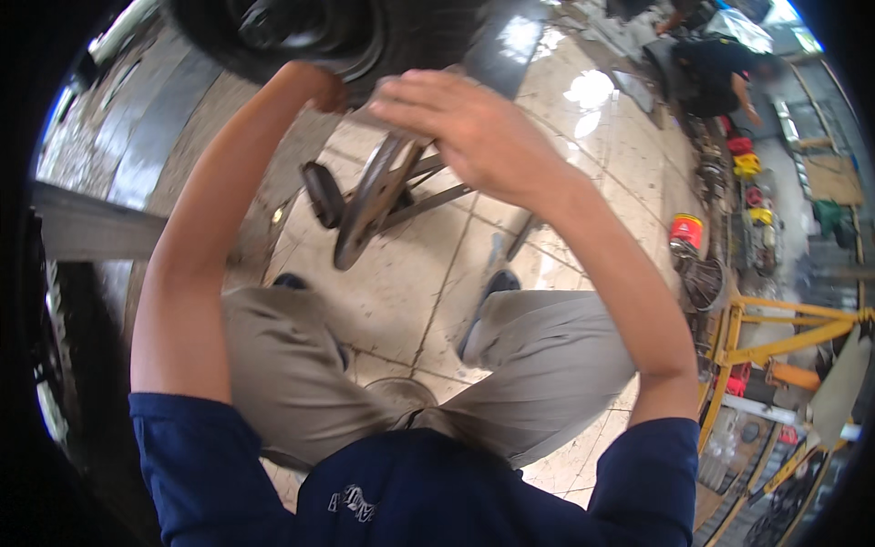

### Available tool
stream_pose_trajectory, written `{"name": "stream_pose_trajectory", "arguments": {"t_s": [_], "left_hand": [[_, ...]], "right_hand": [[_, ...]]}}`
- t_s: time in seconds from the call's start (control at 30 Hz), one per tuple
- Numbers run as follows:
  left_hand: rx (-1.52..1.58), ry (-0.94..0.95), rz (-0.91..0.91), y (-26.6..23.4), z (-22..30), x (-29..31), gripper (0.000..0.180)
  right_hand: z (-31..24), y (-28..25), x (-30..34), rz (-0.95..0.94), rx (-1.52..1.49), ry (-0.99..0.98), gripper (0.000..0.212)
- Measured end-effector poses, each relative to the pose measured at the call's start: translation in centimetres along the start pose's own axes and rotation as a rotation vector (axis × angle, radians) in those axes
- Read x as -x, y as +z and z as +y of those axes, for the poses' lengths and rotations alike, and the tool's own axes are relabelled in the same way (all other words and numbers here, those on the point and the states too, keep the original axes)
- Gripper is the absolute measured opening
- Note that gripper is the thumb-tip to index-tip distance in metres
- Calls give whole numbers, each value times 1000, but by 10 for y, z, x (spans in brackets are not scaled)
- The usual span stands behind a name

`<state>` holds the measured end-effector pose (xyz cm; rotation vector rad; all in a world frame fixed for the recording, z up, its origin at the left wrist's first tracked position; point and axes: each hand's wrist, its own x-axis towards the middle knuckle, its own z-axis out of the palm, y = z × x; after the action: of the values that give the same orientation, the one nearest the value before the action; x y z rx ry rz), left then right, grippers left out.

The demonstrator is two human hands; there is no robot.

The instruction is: The person kneels beside a vehicle tire and uses a metal scraper to remove material from the rim. They repeatedly scrape the rim surface, rotate the tire by hand to access different sections, and continue scraping around the circumference.

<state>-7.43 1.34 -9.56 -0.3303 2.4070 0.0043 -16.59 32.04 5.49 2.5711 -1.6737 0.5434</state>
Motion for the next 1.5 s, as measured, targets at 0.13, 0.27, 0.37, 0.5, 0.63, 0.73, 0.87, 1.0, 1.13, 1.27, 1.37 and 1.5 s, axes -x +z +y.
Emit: {"name": "stream_pose_trajectory", "arguments": {"t_s": [0.13, 0.27, 0.37, 0.5, 0.63, 0.73, 0.87, 1.0, 1.13, 1.27, 1.37, 1.5], "left_hand": [[-29, -113, -54, -34, 37, 37, 52], [9, -98, 56, -13, 21, 34, 42], [7, -73, 31, -14, 21, 26, 44], [-9, -58, 57, -24, 36, 28, 48], [-42, -86, 3, -16, 33, 25, 52], [-51, -90, 8, -21, 33, 24, 52], [-26, -50, 7, -22, 32, 24, 50], [-28, -81, 56, -25, 42, 40, 50], [-45, -45, 42, -28, 34, 34, 50], [-1, -73, 45, -26, 36, 36, 51], [-55, -128, 6, -21, 34, 33, 55], [-44, -112, -16, -32, 46, 28, 58]], "right_hand": [[17, -9, 20, 77, 41, 238, 64], [-8, -16, 15, -82, 15, 79, 64], [-6, -13, 15, -62, 50, 126, 65], [6, -6, 23, 48, -14, 385, 65], [-21, -20, 14, -118, 10, 136, 64], [-5, -15, 17, -43, 86, 144, 63], [16, -5, 15, 46, 3, 316, 60], [6, -5, 14, 28, 29, 271, 56], [32, 5, 23, 121, -71, 406, 55], [21, 7, 26, 97, -32, 416, 56], [22, 2, 21, 69, -10, 294, 54], [50, 16, 29, 84, -86, 569, 51]]}}
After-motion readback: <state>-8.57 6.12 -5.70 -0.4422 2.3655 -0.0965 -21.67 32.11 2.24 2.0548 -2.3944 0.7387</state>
